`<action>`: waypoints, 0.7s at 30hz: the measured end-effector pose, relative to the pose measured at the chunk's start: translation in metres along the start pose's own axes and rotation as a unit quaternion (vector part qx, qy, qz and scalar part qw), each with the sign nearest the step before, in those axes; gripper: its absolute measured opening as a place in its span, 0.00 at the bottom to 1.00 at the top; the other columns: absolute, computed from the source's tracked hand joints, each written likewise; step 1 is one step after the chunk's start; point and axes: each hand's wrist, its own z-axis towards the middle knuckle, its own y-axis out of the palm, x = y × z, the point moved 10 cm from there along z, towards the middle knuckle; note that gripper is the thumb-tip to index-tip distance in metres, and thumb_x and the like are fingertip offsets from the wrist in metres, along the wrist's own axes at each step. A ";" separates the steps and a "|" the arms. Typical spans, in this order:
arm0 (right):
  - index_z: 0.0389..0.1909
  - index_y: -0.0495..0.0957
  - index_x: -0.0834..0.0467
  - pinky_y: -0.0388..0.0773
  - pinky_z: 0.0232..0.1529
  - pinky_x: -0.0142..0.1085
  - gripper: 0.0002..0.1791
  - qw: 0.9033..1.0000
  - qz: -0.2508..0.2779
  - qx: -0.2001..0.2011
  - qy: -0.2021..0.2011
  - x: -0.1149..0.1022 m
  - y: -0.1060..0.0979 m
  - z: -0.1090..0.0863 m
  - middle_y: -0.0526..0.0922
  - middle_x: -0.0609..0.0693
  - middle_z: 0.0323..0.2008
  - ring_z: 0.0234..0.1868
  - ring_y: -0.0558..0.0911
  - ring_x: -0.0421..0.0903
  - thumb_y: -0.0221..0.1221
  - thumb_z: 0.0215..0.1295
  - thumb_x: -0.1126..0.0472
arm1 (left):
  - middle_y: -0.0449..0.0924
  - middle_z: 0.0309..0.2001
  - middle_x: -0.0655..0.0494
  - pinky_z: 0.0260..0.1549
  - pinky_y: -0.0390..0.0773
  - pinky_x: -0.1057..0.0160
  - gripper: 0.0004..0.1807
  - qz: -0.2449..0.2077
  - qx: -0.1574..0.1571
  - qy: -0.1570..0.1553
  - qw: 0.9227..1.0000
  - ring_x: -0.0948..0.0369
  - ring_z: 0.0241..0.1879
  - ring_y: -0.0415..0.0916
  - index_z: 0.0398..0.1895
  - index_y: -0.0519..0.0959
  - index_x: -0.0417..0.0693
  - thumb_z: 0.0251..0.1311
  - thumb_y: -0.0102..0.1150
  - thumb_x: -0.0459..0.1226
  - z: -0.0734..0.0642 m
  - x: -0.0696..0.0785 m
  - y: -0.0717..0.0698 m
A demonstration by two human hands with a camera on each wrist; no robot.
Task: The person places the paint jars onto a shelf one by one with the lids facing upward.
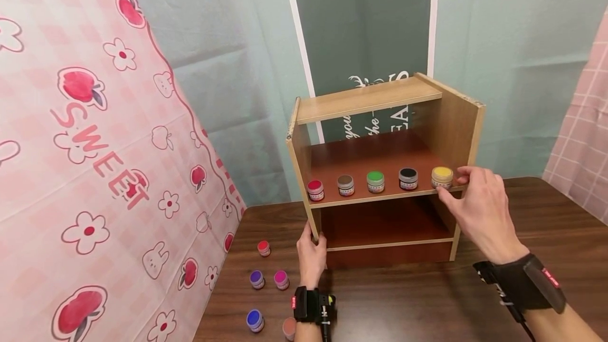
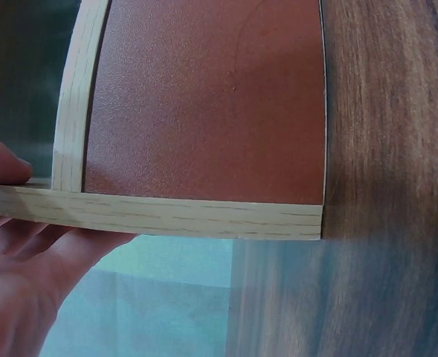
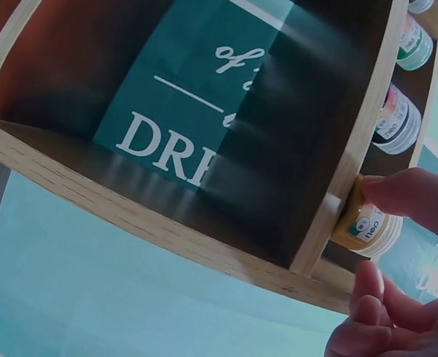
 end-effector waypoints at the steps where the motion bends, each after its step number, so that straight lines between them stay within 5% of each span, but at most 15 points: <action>1: 0.46 0.69 0.75 0.59 0.43 0.55 0.27 1.000 0.001 0.002 0.004 0.002 0.000 0.000 0.73 0.68 0.38 0.44 0.66 0.66 0.69 0.50 0.64 | 0.83 0.47 0.43 0.38 0.76 0.60 0.20 0.001 0.001 0.000 1.000 0.59 0.39 0.77 0.58 0.74 0.44 0.62 0.55 0.29 0.000 0.000 0.000; 15: 0.44 0.69 0.74 0.59 0.45 0.55 0.26 0.999 0.014 0.013 0.036 0.016 0.001 0.001 0.72 0.68 0.37 0.45 0.67 0.67 0.68 0.52 0.61 | 0.82 0.50 0.41 0.43 0.78 0.55 0.21 0.001 -0.001 -0.011 1.000 0.54 0.46 0.80 0.58 0.75 0.45 0.61 0.54 0.28 -0.001 -0.003 0.002; 21: 0.43 0.69 0.73 0.59 0.45 0.55 0.25 0.999 0.018 0.015 0.040 0.018 0.001 0.001 0.72 0.68 0.36 0.44 0.67 0.67 0.68 0.52 0.62 | 0.83 0.48 0.43 0.40 0.77 0.59 0.20 0.005 -0.003 -0.010 1.000 0.57 0.41 0.78 0.58 0.75 0.42 0.61 0.54 0.29 0.000 -0.003 0.003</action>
